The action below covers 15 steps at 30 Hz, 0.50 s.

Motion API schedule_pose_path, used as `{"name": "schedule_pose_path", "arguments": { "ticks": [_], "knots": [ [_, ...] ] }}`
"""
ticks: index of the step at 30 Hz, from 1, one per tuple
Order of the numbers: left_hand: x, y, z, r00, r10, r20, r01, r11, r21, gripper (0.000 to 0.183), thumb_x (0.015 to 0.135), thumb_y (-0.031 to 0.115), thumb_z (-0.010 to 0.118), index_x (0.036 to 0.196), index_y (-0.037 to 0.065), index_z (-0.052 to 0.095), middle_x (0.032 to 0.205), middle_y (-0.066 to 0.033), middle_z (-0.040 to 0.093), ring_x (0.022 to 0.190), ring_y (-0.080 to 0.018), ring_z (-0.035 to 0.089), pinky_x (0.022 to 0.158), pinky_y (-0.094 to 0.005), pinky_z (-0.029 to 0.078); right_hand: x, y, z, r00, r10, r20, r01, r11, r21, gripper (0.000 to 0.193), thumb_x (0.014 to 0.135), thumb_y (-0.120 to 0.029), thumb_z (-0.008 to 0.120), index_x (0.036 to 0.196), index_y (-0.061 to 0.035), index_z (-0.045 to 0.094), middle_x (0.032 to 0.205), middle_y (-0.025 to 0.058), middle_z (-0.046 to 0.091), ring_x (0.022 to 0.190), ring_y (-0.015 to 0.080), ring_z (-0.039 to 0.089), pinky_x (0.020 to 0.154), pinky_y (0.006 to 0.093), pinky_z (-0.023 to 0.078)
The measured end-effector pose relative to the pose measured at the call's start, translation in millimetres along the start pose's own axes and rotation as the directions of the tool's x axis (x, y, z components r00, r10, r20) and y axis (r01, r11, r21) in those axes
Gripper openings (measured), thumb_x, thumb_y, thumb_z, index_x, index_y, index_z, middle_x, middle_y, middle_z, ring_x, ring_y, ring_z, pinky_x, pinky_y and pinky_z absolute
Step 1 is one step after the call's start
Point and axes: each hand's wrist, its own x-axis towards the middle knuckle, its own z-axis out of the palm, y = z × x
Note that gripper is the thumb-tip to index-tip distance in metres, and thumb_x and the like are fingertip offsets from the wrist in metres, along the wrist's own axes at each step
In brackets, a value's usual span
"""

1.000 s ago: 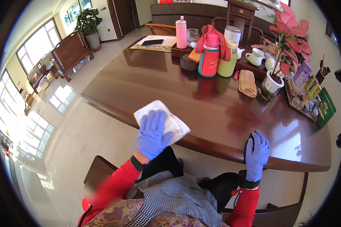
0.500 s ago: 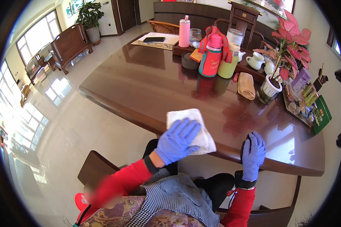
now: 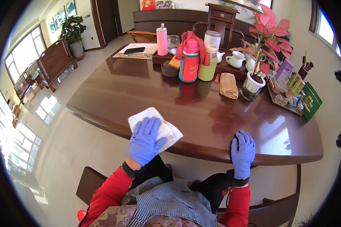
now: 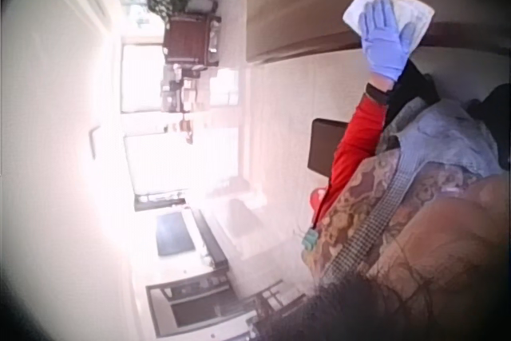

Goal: The person wipes the surface of a wooden dining table with a white cloth while wearing blue gloves. They move the cloth across the table in repeated strokes, cleaning around items such as a potted plant, thermos, and tea set.

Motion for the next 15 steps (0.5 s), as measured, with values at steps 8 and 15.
{"name": "schedule_pose_path", "arguments": {
  "ticks": [8,15],
  "knots": [
    [33,92,21,0.953,0.300,-0.048,-0.304,0.948,-0.091,0.072,0.102,0.057,0.057,0.153,0.006,0.055,0.156,-0.0164,0.055,0.144,-0.0364,0.050,0.124,-0.0504,0.034,0,2,1,1.000,-0.020,-0.010,0.020,1.000,0.019,0.027,0.092,-0.012,0.075,0.118,-0.0071,0.072,0.126,0.0142,0.071,0.119,0.0363,0.066,0.105,0.0474,0.051],
    [10,61,11,0.951,0.306,-0.048,-0.309,0.946,-0.098,0.073,0.102,0.059,0.056,0.154,0.008,0.054,0.158,-0.0134,0.054,0.146,-0.0348,0.049,0.125,-0.0489,0.033,0,2,1,0.999,-0.022,-0.024,0.023,1.000,0.014,0.026,0.092,-0.014,0.075,0.118,-0.0073,0.073,0.126,0.0134,0.071,0.120,0.0358,0.066,0.103,0.0475,0.052]
  ]
}}
